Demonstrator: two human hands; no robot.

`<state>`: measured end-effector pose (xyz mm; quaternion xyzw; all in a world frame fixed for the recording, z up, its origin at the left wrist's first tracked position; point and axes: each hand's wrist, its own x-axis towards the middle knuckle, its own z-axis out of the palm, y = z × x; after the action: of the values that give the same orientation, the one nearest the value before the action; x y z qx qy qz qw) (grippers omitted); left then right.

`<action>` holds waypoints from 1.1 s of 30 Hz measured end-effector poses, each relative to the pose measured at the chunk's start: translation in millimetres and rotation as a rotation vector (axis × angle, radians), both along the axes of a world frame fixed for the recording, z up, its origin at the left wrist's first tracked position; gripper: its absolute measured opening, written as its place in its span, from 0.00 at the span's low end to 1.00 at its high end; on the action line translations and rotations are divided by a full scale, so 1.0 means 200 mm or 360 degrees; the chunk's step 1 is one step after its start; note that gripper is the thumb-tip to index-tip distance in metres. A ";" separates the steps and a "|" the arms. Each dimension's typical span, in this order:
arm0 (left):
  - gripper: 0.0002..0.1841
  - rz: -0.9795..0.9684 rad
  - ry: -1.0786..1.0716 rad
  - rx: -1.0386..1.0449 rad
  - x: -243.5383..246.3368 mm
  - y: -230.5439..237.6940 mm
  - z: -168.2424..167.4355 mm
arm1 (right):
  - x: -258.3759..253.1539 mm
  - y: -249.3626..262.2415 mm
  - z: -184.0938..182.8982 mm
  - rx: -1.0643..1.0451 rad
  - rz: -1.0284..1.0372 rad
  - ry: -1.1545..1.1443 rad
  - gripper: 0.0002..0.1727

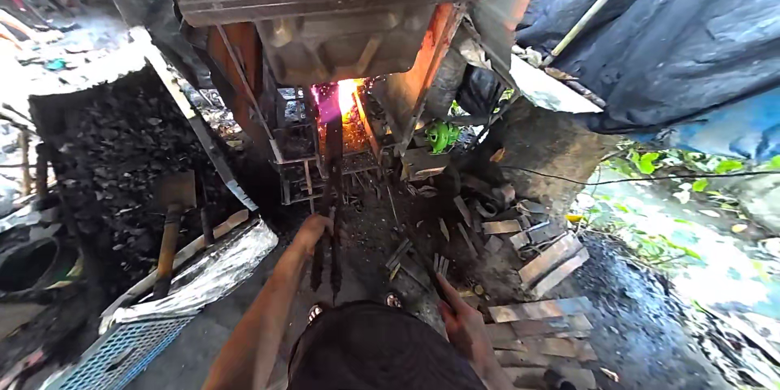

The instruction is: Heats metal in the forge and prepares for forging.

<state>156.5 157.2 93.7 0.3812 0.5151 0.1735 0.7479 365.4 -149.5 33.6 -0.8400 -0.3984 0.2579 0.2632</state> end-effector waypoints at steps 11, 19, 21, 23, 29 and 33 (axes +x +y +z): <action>0.12 0.0094 -0.0428 -0.0221 -0.11 0.10 0.05 | 0.14 0.66 0.11 -0.0168 0.0147 0.0166 0.33; 0.10 0.0020 -0.0571 -0.0306 -0.14 0.13 0.10 | 0.10 0.89 0.25 0.0278 -0.0362 0.1735 0.30; 0.11 -0.0014 -0.0580 -0.0281 -0.16 0.15 0.08 | 0.07 1.02 0.25 0.0248 -0.0386 0.1869 0.29; 0.12 -0.0002 -0.0576 -0.0237 -0.17 0.16 0.09 | 0.07 1.04 0.27 0.0253 -0.0333 0.1825 0.29; 0.12 -0.0006 -0.0653 -0.0266 -0.17 0.15 0.05 | 0.11 0.91 0.26 0.0318 -0.0430 0.1841 0.27; 0.12 0.0004 -0.0522 -0.0207 -0.13 0.11 -0.01 | 0.15 0.99 0.19 0.0306 -0.0475 0.1971 0.27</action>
<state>130.9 179.8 92.5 0.2979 0.3969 0.2005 0.8447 394.5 48.8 72.4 -0.5547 -0.0729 0.6186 0.5516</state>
